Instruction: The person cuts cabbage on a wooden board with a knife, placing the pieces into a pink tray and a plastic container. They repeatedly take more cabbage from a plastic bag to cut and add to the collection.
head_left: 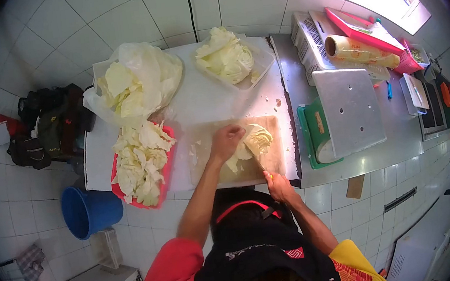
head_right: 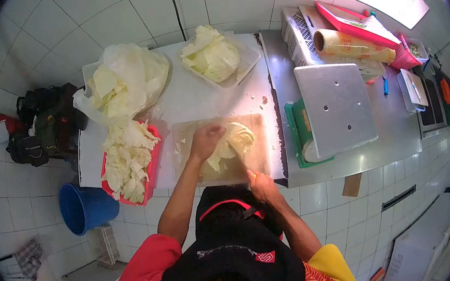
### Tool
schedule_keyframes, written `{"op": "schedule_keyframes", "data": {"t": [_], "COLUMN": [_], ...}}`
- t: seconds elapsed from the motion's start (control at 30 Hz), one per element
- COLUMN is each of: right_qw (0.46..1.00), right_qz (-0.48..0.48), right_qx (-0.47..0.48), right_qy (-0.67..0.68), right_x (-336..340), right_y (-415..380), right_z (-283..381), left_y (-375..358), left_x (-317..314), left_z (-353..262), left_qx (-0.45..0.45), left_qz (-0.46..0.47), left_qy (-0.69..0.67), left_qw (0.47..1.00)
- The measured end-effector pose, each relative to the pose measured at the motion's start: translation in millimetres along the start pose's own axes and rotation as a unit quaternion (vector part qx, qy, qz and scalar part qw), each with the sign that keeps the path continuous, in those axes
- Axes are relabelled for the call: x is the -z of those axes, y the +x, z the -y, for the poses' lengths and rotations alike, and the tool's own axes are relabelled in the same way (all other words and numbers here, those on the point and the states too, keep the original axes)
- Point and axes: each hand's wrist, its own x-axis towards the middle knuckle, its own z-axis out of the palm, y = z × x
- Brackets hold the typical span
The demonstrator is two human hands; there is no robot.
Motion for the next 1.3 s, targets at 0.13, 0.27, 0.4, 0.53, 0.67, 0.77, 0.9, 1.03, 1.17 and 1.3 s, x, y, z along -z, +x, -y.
{"op": "schedule_keyframes", "data": {"t": [0.13, 0.27, 0.4, 0.53, 0.67, 0.77, 0.9, 1.03, 1.17, 1.3], "right_qw": [1.0, 0.998, 0.998, 0.998, 0.994, 0.994, 0.99, 0.996, 0.997, 0.999], "right_qz": [-0.001, 0.02, 0.021, 0.031, -0.008, -0.019, -0.047, -0.03, -0.023, -0.011], "right_qx": [0.022, 0.059, 0.053, 0.037, 0.067, 0.083, 0.11, 0.068, 0.056, 0.024], "right_qy": [0.007, 0.03, 0.035, 0.045, 0.085, 0.063, 0.07, 0.051, 0.047, 0.037], "right_x": [-6.8, -4.3, 12.8, 8.3, -6.3, -6.6, -16.4, -24.5, -21.0, -11.6], "right_y": [-4.2, -28.5, -59.4, -58.3, -51.2, -39.1, -16.3, 0.8, 2.3, -2.3], "right_z": [-26.4, -78.1, -73.9, -88.2, -87.1, -66.3, -51.7, -49.8, -35.4, -16.5], "left_y": [3.8, 12.8, 27.6, 33.8, 14.3, -19.4, -44.6, -37.0, -29.3, -26.2], "left_x": [6.1, 0.6, 0.0, 11.4, 22.8, 13.8, 6.7, -2.1, -3.3, -1.2], "left_z": [-13.8, -3.3, 3.9, 12.5, -15.3, 4.1, 0.3, 37.1, 48.6, 45.3], "left_qx": [-0.017, -0.066, -0.036, -0.062, -0.245, -0.256, -0.256, -0.275, -0.282, -0.265], "left_qz": [-0.049, -0.071, -0.071, -0.073, -0.216, -0.125, -0.018, -0.025, -0.041, -0.013], "left_qy": [0.073, 0.153, 0.139, 0.108, 0.212, 0.209, 0.321, 0.392, 0.363, 0.343], "left_qw": [0.996, 0.983, 0.987, 0.989, 0.921, 0.936, 0.911, 0.877, 0.887, 0.901]}}
